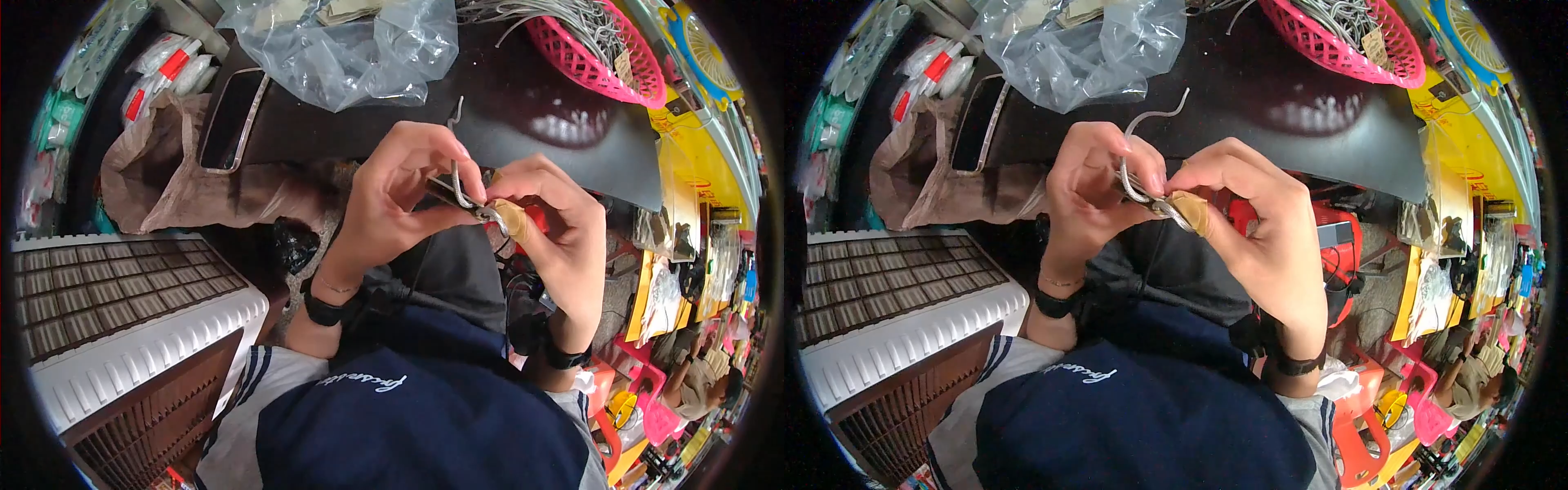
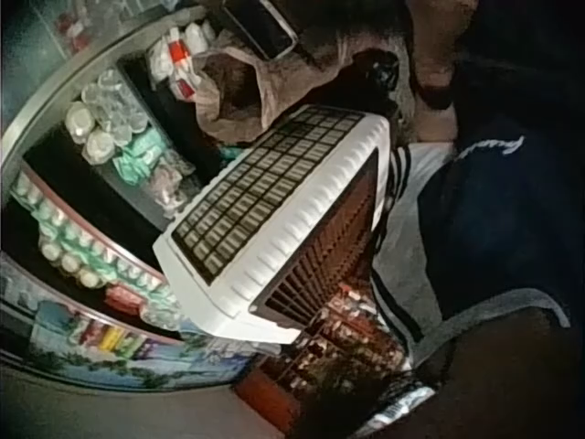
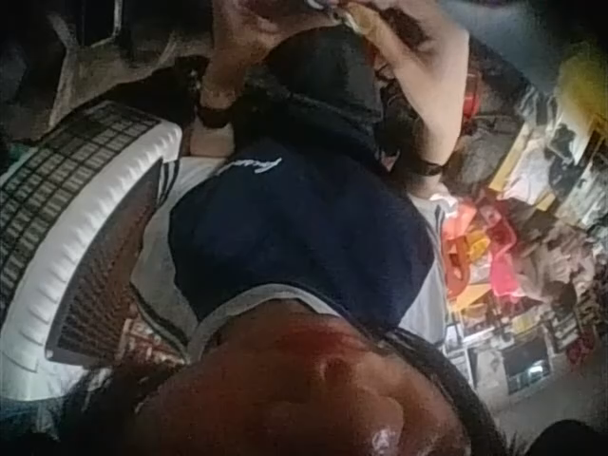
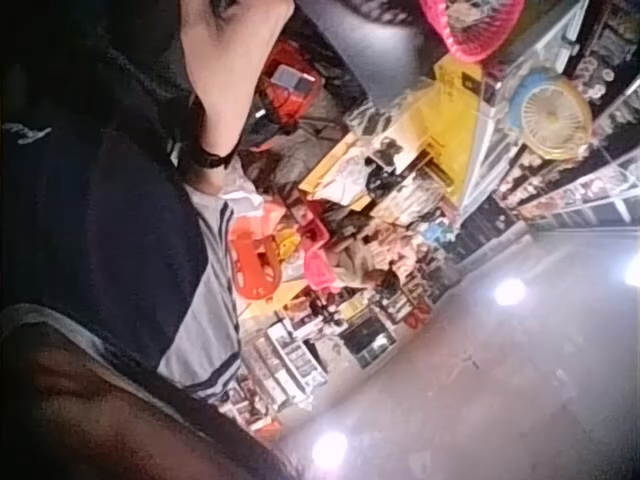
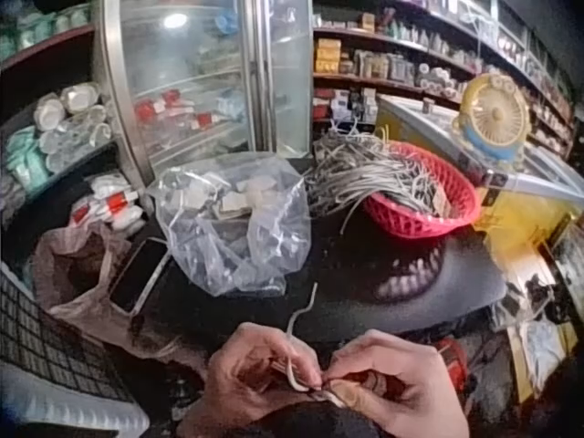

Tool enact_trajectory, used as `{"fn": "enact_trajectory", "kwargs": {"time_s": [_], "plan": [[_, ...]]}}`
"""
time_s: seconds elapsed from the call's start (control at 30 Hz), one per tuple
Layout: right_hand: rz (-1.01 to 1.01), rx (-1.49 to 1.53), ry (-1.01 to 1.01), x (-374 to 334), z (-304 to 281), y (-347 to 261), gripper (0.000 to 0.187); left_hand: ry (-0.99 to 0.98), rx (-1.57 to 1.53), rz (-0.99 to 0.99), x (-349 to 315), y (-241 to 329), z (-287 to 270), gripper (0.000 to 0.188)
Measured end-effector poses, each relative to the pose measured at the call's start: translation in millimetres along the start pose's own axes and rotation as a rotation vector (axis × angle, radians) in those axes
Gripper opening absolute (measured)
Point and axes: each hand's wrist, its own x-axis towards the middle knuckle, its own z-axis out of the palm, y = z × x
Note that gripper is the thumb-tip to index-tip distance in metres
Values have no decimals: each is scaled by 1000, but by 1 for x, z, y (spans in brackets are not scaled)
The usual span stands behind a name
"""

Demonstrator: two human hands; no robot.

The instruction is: Threading elastic bands through leather shoe components and product tags.

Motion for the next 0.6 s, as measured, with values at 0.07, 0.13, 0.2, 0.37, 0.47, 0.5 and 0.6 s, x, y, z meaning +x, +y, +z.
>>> {"fn": "enact_trajectory", "kwargs": {"time_s": [0.07, 0.13, 0.2, 0.37, 0.47, 0.5, 0.6], "plan": [[62, -27, -30, -1, -1, -2, 14, 4, -7, -6, 0, 1, 0, 51], [79, -47, -51, -2, -1, -2, 14, -4, -46, -14, 0, 1, -1, 52], [97, -69, -73, -2, -1, -2, 15, 3, -60, -34, -1, 1, -1, 51], [14, -56, -55, 0, 3, -2, 13, 1, -65, -48, -2, 0, -1, 50], [72, 56, 37, -1, 5, 2, 13, 30, -88, -76, -1, 0, -2, 50], [73, 56, 38, -1, 5, 2, 13, 3, -55, -35, 1, -1, -5, 51], [73, 48, 43, 1, 4, 0, 13, 43, -50, -14, 0, 0, -4, 54]]}}
